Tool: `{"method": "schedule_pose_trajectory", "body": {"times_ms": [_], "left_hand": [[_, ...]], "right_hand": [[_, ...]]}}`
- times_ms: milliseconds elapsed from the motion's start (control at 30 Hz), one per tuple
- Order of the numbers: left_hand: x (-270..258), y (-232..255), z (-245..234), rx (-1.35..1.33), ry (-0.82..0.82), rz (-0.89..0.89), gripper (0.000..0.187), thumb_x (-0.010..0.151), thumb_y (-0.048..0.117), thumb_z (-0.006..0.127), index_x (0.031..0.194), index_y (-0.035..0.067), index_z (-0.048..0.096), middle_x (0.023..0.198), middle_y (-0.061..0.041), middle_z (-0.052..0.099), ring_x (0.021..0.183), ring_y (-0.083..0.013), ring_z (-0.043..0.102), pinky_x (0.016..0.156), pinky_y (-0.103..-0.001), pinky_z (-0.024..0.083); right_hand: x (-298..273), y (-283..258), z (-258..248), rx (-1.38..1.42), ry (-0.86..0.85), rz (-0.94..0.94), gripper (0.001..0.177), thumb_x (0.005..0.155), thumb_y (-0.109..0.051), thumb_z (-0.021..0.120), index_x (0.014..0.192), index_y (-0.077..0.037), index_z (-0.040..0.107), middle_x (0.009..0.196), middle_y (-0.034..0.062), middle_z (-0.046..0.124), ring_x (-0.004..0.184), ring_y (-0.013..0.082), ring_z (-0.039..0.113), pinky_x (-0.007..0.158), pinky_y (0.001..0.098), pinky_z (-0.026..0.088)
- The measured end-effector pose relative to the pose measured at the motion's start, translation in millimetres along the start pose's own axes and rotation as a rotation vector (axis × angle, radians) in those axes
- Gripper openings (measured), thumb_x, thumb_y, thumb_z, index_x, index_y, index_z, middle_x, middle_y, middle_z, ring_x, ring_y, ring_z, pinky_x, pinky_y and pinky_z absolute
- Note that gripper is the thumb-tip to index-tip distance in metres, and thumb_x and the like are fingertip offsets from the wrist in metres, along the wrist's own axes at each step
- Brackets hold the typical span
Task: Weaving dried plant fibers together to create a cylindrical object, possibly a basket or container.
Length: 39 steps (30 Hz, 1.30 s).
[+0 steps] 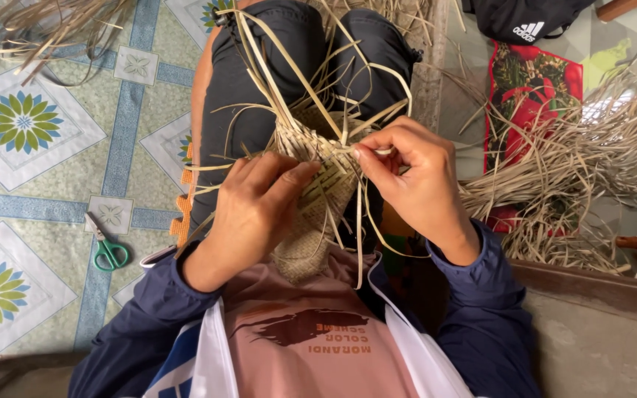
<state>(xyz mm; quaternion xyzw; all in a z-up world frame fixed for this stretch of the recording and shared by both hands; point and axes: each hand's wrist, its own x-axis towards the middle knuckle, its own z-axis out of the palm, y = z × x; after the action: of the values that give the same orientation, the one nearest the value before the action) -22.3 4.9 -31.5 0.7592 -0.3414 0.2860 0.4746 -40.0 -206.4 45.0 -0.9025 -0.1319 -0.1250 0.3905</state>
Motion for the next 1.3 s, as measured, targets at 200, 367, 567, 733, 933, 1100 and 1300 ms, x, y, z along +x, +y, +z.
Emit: {"method": "schedule_pose_trajectory", "body": {"times_ms": [200, 367, 567, 733, 933, 1100, 1300], "left_hand": [[0, -1, -4, 0.05, -0.028, 0.004, 0.021, 0.097, -0.003, 0.061, 0.107, 0.009, 0.077, 0.084, -0.007, 0.059, 0.065, -0.0274, 0.063, 0.066, -0.036, 0.05], [-2, -7, -1, 0.105, -0.05, 0.024, 0.023, 0.099, 0.001, 0.059, 0.108, 0.012, 0.076, 0.087, -0.005, 0.057, 0.068, -0.0245, 0.061, 0.069, -0.034, 0.048], [-1, -7, -7, 0.121, -0.095, 0.033, 0.027, 0.099, 0.003, 0.055, 0.113, 0.015, 0.075, 0.091, -0.004, 0.056, 0.075, -0.0233, 0.062, 0.074, -0.033, 0.046], [1, -6, -12, 0.123, -0.11, 0.05, 0.029, 0.1, 0.002, 0.053, 0.115, 0.013, 0.075, 0.093, -0.005, 0.055, 0.077, -0.0245, 0.061, 0.075, -0.034, 0.045], [10, -5, -19, 0.143, -0.106, 0.085, 0.028, 0.101, 0.0, 0.052, 0.11, 0.013, 0.075, 0.09, -0.004, 0.055, 0.074, -0.0229, 0.059, 0.073, -0.032, 0.043], [18, -3, -34, 0.234, -0.267, 0.077, 0.022, 0.092, 0.012, 0.075, 0.113, 0.006, 0.077, 0.1, -0.006, 0.061, 0.075, -0.0184, 0.053, 0.07, -0.031, 0.042], [22, -5, -44, 0.165, -0.28, 0.044, 0.031, 0.084, -0.001, 0.073, 0.114, 0.003, 0.071, 0.097, -0.008, 0.054, 0.063, -0.0202, 0.057, 0.052, -0.034, 0.045]], "right_hand": [[-1, -1, 3, 0.088, 0.001, 0.059, 0.006, 0.093, 0.009, 0.073, 0.089, 0.004, 0.073, 0.07, 0.0122, 0.064, 0.06, 0.0204, 0.071, 0.053, 0.0262, 0.057], [0, -1, 4, 0.093, -0.03, 0.097, 0.005, 0.094, 0.007, 0.072, 0.09, 0.004, 0.073, 0.067, 0.0115, 0.067, 0.059, 0.0175, 0.068, 0.054, 0.0256, 0.057], [2, -1, 1, 0.082, -0.056, 0.106, 0.005, 0.093, 0.008, 0.073, 0.089, 0.005, 0.071, 0.068, 0.0142, 0.069, 0.061, 0.019, 0.07, 0.056, 0.0275, 0.059], [7, -4, -2, 0.039, -0.084, 0.078, 0.007, 0.089, 0.01, 0.075, 0.088, 0.005, 0.071, 0.069, 0.0169, 0.069, 0.062, 0.0221, 0.072, 0.055, 0.0287, 0.059], [16, -10, -6, -0.079, -0.154, -0.011, 0.007, 0.088, 0.008, 0.077, 0.087, 0.002, 0.072, 0.07, 0.0137, 0.069, 0.064, 0.0231, 0.07, 0.055, 0.029, 0.059], [24, -20, -13, -0.2, -0.295, -0.097, 0.011, 0.083, 0.01, 0.075, 0.091, 0.006, 0.068, 0.084, 0.0077, 0.07, 0.059, 0.0146, 0.055, 0.052, 0.0267, 0.042], [25, -25, -14, -0.233, -0.34, -0.102, 0.012, 0.084, 0.008, 0.073, 0.094, 0.006, 0.067, 0.088, 0.009, 0.069, 0.065, 0.0173, 0.059, 0.059, 0.0286, 0.047]]}}
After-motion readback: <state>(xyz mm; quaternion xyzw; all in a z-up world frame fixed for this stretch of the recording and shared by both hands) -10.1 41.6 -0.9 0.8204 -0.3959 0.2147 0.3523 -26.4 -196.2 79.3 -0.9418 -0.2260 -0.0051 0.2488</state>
